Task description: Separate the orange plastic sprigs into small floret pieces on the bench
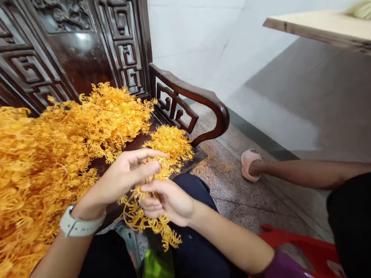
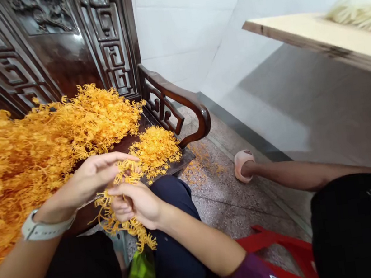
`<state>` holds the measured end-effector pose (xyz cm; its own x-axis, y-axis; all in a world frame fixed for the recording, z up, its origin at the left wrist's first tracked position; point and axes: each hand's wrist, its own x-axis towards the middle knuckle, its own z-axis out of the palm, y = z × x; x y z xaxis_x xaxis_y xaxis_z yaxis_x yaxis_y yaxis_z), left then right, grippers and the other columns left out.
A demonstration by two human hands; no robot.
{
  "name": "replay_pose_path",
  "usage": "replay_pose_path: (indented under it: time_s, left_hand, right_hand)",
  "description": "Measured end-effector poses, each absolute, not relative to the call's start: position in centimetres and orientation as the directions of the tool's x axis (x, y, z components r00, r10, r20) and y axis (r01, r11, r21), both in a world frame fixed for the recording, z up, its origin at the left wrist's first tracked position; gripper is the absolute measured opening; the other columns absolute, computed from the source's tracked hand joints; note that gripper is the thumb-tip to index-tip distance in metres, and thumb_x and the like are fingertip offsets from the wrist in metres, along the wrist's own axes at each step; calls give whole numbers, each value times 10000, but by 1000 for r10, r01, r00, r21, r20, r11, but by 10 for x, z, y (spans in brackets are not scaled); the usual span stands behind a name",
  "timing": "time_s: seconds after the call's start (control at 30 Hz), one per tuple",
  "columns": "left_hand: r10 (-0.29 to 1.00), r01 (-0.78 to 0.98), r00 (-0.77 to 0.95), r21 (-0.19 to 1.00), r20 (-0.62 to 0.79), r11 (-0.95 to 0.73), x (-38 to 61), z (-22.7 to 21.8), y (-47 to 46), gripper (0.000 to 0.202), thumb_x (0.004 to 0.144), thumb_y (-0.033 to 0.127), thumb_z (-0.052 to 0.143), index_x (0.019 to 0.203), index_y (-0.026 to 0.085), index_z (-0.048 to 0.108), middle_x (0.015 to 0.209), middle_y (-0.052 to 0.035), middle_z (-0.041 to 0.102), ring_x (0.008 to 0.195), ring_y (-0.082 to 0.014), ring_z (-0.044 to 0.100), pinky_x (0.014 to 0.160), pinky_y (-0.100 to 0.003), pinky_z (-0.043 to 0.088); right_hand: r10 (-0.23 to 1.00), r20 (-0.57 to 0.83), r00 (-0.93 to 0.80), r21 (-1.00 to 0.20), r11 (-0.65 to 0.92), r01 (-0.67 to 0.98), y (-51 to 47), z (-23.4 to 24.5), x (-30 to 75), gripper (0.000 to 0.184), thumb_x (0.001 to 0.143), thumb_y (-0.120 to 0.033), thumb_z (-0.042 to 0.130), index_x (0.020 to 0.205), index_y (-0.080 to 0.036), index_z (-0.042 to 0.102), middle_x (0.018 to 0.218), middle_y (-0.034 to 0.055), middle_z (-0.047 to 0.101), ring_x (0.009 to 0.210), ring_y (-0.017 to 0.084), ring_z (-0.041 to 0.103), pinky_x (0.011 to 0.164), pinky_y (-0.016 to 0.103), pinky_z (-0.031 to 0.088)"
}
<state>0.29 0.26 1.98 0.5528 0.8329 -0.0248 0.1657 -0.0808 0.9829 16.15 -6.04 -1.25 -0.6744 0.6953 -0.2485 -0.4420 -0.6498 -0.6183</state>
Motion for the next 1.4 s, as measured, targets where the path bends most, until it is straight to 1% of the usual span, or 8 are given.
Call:
replay_pose_path:
  time_s: [0.1,0.3,0.47,0.8,1.0,1.13,1.2,1.4]
  left_hand:
    - [911,126,406,983,72,-134,-3,26,-9,334,869,499,802,1144,311,829,948,-35,797,804,-199,714,698,-310,585]
    - [995,-5,57,996,84,-84,-20,21,0,195,918,428,770,934,241,822,911,-29,745,825,-149,645,752,-246,529]
    - [999,-136,31,991,17,-13,-19,24,4,188,896,355,767,773,213,748,753,-8,626,695,-125,534,616,-228,437]
    - [994,43,40,994,101,-103,4,17,24,332,975,325,670,678,185,622,623,-15,622,592,-119,564,610,-232,461]
    - [953,-205,-304,977,-2,-63,-32,15,64,163,996,187,499,835,212,503,705,27,586,533,-111,569,542,-231,468]
    - [980,102,-186,993,72,-53,-56,-16,88,210,943,357,642,838,180,601,699,11,598,502,-107,479,487,-234,376]
    - [996,273,-7,958,92,-86,-46,-38,93,212,930,359,659,863,159,685,738,-21,657,538,-133,507,516,-262,382]
    - [938,546,326,787,116,-287,7,-91,93,235,991,228,575,1148,145,729,1116,-102,759,1019,-232,689,946,-396,525]
  right_hand:
    - [747,-214,-630,-712,-561,-423,-49,-1,156,293,873,-309,682,767,-220,424,563,-99,380,495,61,233,500,245,148]
    - [878,-110,-467,-840,-333,-429,-38,1,151,254,967,-453,660,1036,-217,592,490,-144,319,424,65,160,449,237,132]
    - [892,-122,-435,-823,-336,-459,-35,-7,155,261,938,-429,749,1043,-211,654,517,-139,312,437,50,146,432,215,139]
    - [943,-208,-260,-801,-317,-508,-40,-17,153,362,847,-450,876,970,-207,639,555,-130,328,452,29,168,414,170,160]
    - [960,-235,-153,-737,-279,-616,-54,-22,164,474,785,-468,923,942,-221,551,583,-133,348,462,28,138,424,168,154]
    - [959,-222,-179,-748,-285,-600,-56,-21,173,360,864,-431,851,938,-207,578,511,-139,313,449,40,141,436,172,157]
    - [951,-221,-217,-757,-308,-576,-54,-21,173,313,875,-403,829,939,-194,605,497,-137,316,444,41,152,440,177,160]
    - [917,-337,-214,-810,-398,-430,-51,-28,165,321,821,-381,844,989,-179,659,597,-105,392,480,47,235,438,197,192]
